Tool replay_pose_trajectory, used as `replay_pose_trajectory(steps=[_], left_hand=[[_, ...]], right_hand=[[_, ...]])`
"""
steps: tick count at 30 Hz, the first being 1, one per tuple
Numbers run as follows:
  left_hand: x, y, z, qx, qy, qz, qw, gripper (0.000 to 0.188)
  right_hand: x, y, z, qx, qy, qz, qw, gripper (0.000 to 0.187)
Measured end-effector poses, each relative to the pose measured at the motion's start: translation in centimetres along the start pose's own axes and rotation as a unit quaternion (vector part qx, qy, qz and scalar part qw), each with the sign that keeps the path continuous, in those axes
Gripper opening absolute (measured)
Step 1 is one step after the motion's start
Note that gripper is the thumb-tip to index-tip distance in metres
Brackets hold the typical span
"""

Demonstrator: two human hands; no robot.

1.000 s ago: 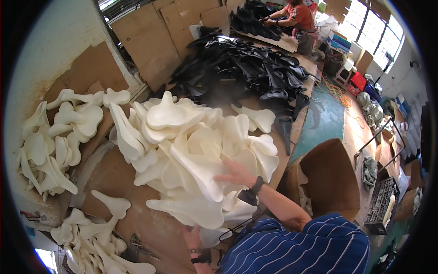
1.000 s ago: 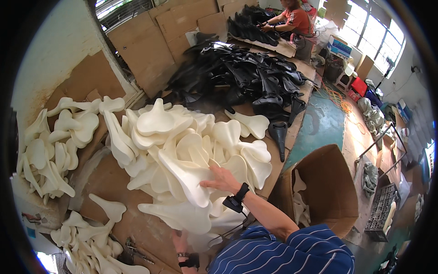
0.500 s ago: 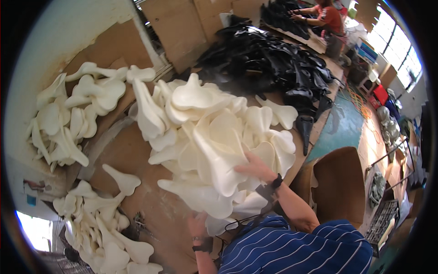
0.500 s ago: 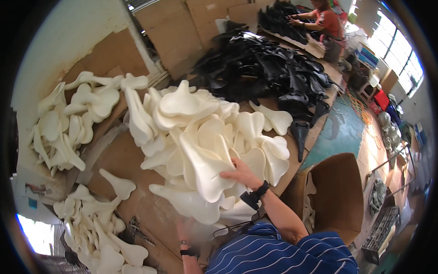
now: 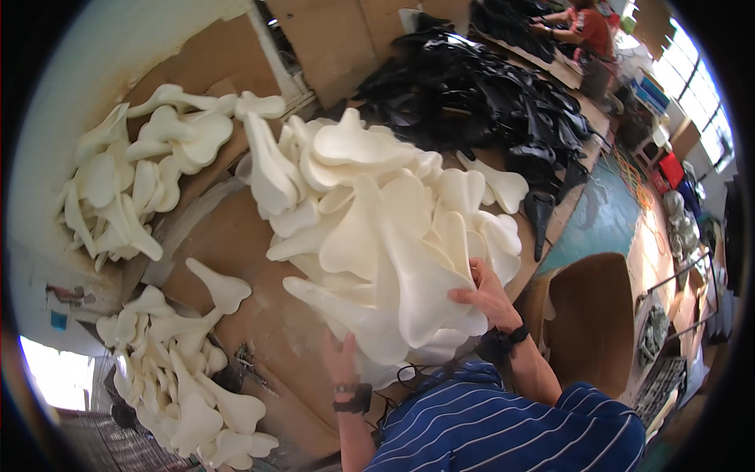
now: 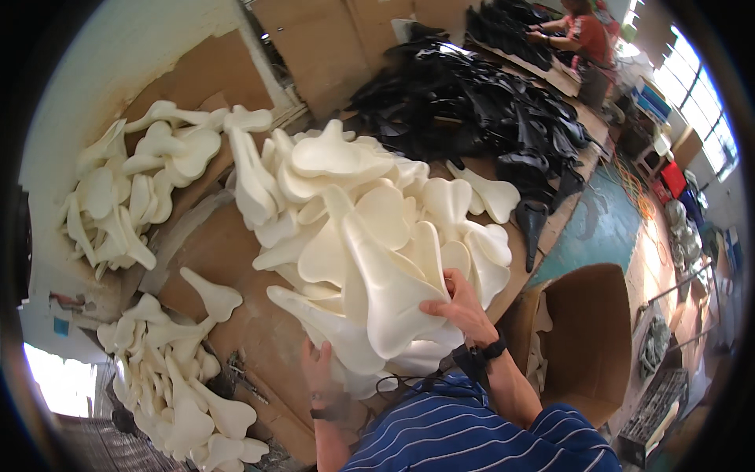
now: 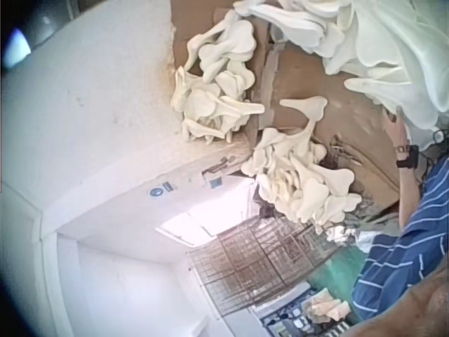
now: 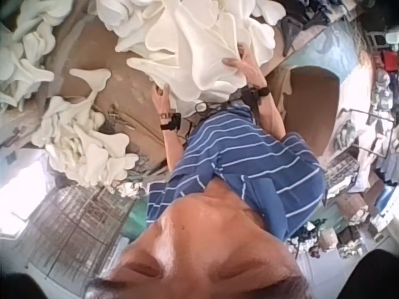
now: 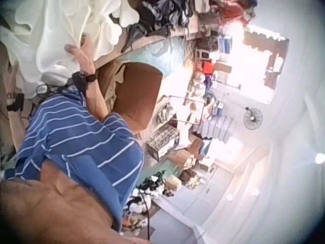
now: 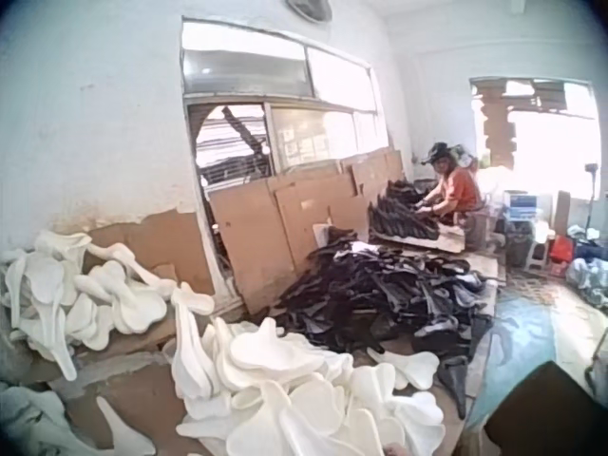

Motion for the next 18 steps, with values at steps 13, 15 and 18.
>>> replay_pose_trajectory(steps=[13,15,18], left_hand=[[2.1,-2.4,-1.3,0.052,0.030,-0.005,0.998,0.057],[1.3,-1.8,-1.7,0.076,0.031,-0.013,0.997,0.063],[-0.7,-0.6,-2.1,0.070,0.046,-0.030,0.996,0.066]], right_hand=[[-6.4,0.4,-1.3,0.170,0.404,-0.018,0.899,0.081],[-8.6,0.4,-0.5,0.181,0.428,-0.032,0.885,0.082],[-10.3,-0.1,1.1,0.180,0.411,-0.012,0.893,0.082]])
Point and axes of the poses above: each hand's wrist, its own y-axis away from the middle knuckle, its own z-axis out of the back of the hand, x = y × z, the point moved 9 cm from there along -y, towards the middle knuckle, and after that the axes turned 15 degrees about -y, right-handed, at the moved point
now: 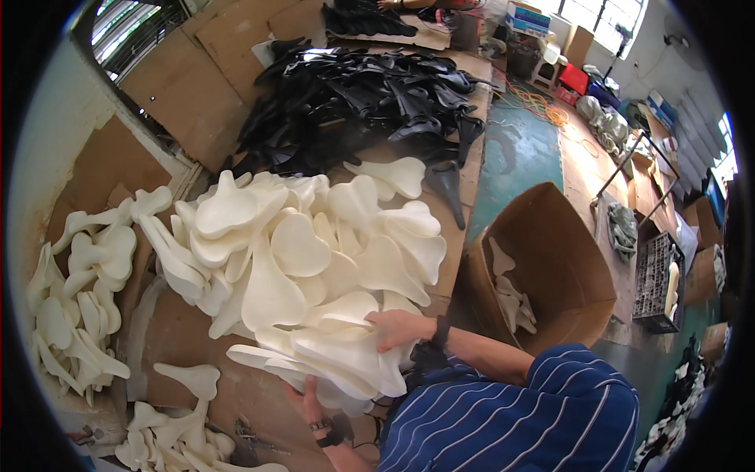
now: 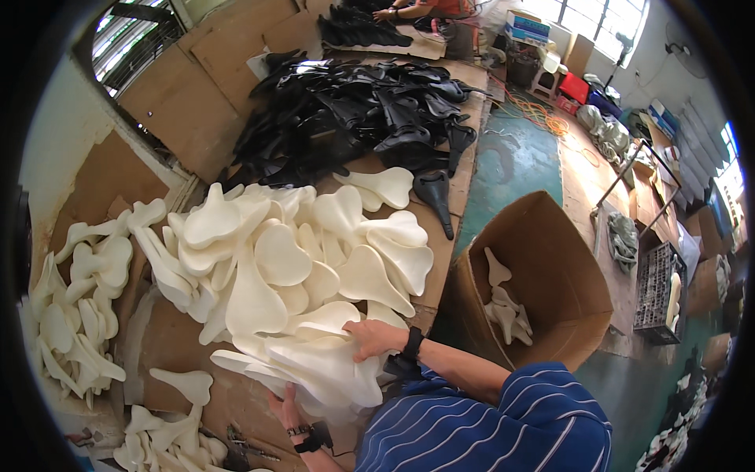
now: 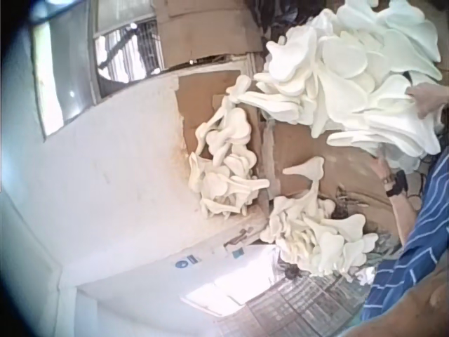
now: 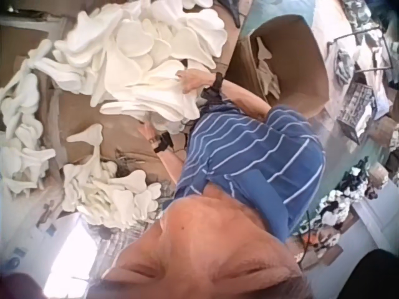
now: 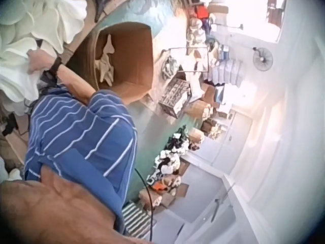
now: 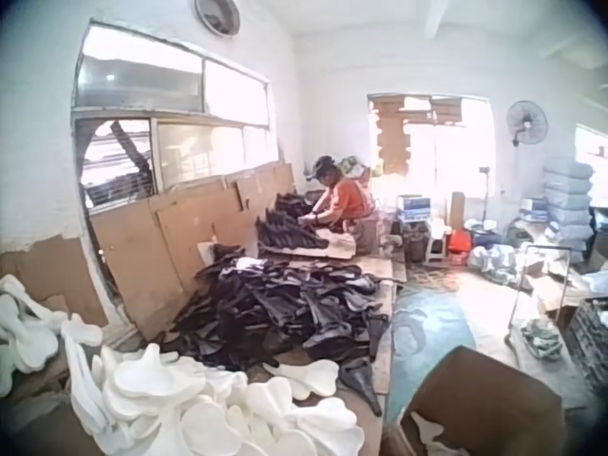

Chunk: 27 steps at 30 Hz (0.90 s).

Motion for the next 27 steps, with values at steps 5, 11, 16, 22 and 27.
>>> replay_pose_trajectory(steps=[5,11,16,22,27], left_hand=[[-4.1,2.1,-0.3,0.002,0.035,0.007,0.999,0.069],[-7.2,3.1,1.0,0.009,0.004,0.014,1.000,0.071],[-10.3,4.2,-0.4,0.059,-0.033,-0.027,0.997,0.071],[-16.8,6.6,-3.8,0.074,-0.125,-0.090,0.985,0.070],[-23.5,8.0,-9.7,0.106,-0.209,-0.206,0.950,0.068]], right_hand=[[-2.1,0.2,2.1,-0.013,-0.059,0.037,0.998,0.085],[-3.4,2.8,1.6,0.040,-0.212,-0.001,0.976,0.086],[-1.5,5.5,1.0,-0.015,-0.355,0.054,0.933,0.075],[0.7,8.6,1.9,-0.043,-0.370,0.076,0.925,0.076],[1.8,15.6,7.8,-0.199,-0.348,0.107,0.910,0.078]])
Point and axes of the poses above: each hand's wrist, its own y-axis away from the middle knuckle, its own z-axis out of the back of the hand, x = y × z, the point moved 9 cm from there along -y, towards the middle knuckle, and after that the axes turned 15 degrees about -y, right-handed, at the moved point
